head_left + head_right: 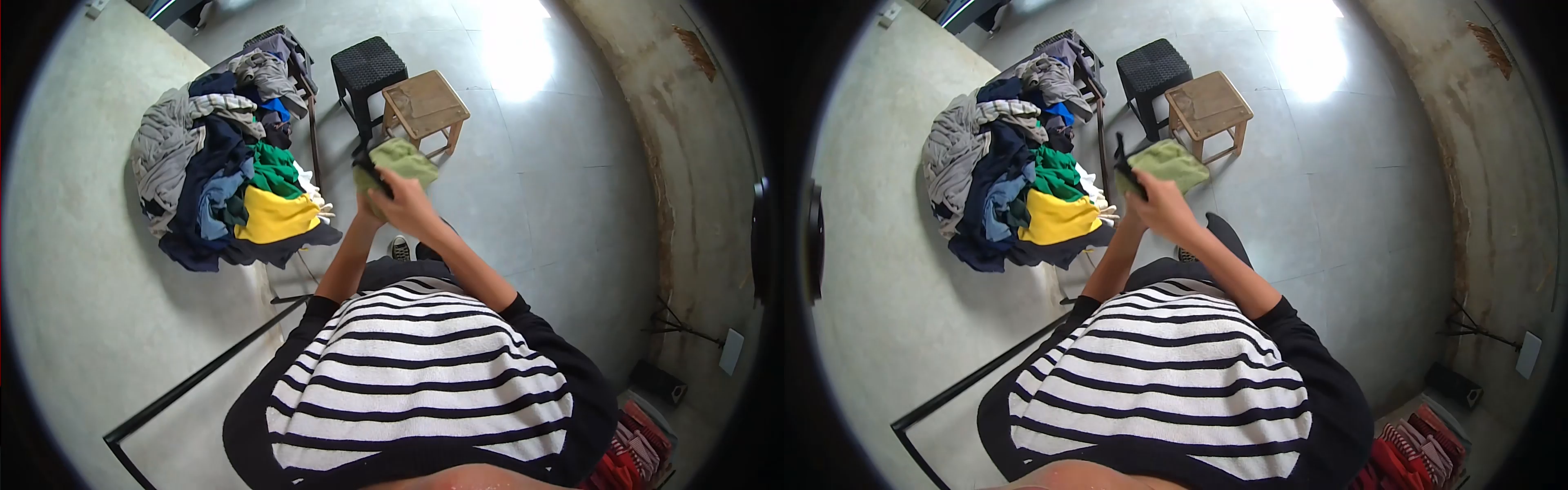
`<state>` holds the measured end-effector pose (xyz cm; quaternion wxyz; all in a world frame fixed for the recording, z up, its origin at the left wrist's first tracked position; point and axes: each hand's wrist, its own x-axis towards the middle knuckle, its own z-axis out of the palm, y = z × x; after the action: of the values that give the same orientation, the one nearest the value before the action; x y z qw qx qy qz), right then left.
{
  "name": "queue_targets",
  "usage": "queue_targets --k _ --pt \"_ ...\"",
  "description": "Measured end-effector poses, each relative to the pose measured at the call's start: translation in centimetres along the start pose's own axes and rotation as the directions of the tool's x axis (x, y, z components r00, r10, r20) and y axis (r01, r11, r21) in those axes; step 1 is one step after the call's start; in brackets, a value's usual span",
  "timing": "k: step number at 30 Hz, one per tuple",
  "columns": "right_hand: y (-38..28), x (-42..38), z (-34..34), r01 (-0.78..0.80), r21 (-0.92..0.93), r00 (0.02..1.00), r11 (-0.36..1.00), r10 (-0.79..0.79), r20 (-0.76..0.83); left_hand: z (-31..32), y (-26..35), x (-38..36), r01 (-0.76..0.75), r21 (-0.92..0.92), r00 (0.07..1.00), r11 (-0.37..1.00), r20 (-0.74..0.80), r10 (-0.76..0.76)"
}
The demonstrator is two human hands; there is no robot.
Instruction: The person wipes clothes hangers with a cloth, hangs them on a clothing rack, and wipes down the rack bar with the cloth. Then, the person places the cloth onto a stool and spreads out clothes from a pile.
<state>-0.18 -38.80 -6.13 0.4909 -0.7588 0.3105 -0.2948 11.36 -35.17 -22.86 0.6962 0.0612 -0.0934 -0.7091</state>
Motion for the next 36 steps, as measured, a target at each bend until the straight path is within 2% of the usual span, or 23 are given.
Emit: queue_targets --k 2,5,6,8,9,10,11,12,13,15,16,17,19,20,21,22,24,26,28,30,32,34,36 --pt "-0.3 1.1 -0.2 -0.087 -0.003 0.986 0.996 0.086 0.144 -5.8 -0.8 1.9 -0.052 0.011 0.998 0.999 -0.025 0.052" --pt "2.6 3.4 -1.3 -0.077 0.068 0.985 0.995 0.065 0.157 -12.4 -2.0 4.7 -0.134 0.030 0.989 0.991 -0.065 0.136" --pt "3.1 4.6 -2.1 -0.138 0.075 0.983 0.988 0.128 0.133 -4.9 0.3 4.5 -0.049 -0.136 0.995 0.989 0.082 0.061" --pt "4.9 6.9 -4.2 -0.124 0.095 0.992 0.988 0.121 0.043 -1.0 2.0 5.8 0.073 -0.090 0.995 0.993 -0.057 -0.079" --pt "5.5 8.1 -5.8 -0.219 0.037 0.974 0.975 0.216 0.072 0.7 2.7 7.1 0.109 -0.068 0.994 0.992 -0.023 -0.111" --pt "6.4 9.3 -7.0 -0.184 0.039 0.982 0.982 0.182 0.047 2.2 3.3 8.4 0.105 -0.064 0.994 0.992 -0.021 -0.106" --pt "7.4 10.3 -8.0 -0.154 0.044 0.988 0.987 0.153 0.024 3.5 3.7 9.3 0.112 0.029 0.990 0.993 -0.090 -0.109" --pt "8.8 11.2 -9.3 -0.121 -0.150 0.990 0.981 0.131 0.057 4.1 4.0 10.1 0.127 0.120 0.981 0.985 -0.161 -0.107" --pt "9.8 11.7 -9.9 -0.124 -0.145 0.989 0.982 0.133 0.058 4.1 4.3 11.2 0.158 0.149 0.973 0.976 -0.194 -0.128" --pt "11.9 12.7 -11.1 -0.356 -0.017 0.918 0.934 0.353 0.178 2.5 4.4 13.3 0.174 0.178 0.967 0.968 -0.216 -0.134" --pt "12.5 13.0 -11.6 -0.411 0.067 0.889 0.909 0.383 0.250 2.1 4.4 14.5 0.187 0.206 0.962 0.961 -0.234 -0.137" --pt "13.5 13.4 -12.0 -0.413 0.066 0.889 0.908 0.386 0.248 1.6 4.5 15.7 0.190 0.204 0.962 0.960 -0.234 -0.140" --pt "16.3 13.5 -12.3 -0.520 0.226 0.839 0.824 0.442 0.317 1.4 4.6 17.7 0.320 0.404 0.937 0.857 -0.267 -0.224" --pt "17.7 13.5 -12.6 -0.525 0.228 0.837 0.820 0.448 0.315 1.2 4.6 18.8 0.327 0.400 0.935 0.856 -0.270 -0.231" --pt "19.1 13.7 -12.9 -0.510 0.178 0.851 0.842 0.463 0.246 1.0 4.6 20.0 0.453 0.272 0.835 0.849 -0.462 -0.298" --pt "20.5 13.9 -13.3 -0.496 0.125 0.863 0.859 0.473 0.176 0.9 4.6 21.2 0.548 0.120 0.691 0.828 -0.624 -0.366" --pt "22.8 14.3 -13.7 -0.535 0.142 0.844 0.832 0.521 0.127 -1.4 4.3 22.3 0.622 0.098 0.641 0.777 -0.634 -0.433" --pt "25.0 14.8 -14.0 -0.547 0.134 0.837 0.826 0.542 0.080 -3.1 3.6 23.3 0.608 0.238 0.684 0.757 -0.642 -0.347" --pt "27.2 15.0 -13.5 -0.552 0.132 0.833 0.823 0.550 0.050 -4.4 1.8 23.8 0.561 0.474 0.689 0.679 -0.722 -0.066" --pt "29.6 15.4 -12.6 -0.534 0.124 0.844 0.836 0.537 0.009 -6.9 1.4 24.5 0.567 0.391 0.659 0.725 -0.744 -0.114" --pt "31.7 15.8 -11.8 -0.582 0.105 0.812 0.807 0.584 0.009 -10.5 0.4 25.2 0.567 0.475 0.611 0.673 -0.790 0.042" --pt "32.4 16.7 -11.3 -0.658 0.028 0.753 0.752 0.658 0.001 -11.9 0.1 25.7 0.574 0.451 0.585 0.684 -0.810 0.043" --pt "33.4 17.1 -10.7 -0.670 0.009 0.742 0.742 0.670 -0.007 -13.1 -0.1 25.8 0.574 0.418 0.548 0.704 -0.835 0.049"
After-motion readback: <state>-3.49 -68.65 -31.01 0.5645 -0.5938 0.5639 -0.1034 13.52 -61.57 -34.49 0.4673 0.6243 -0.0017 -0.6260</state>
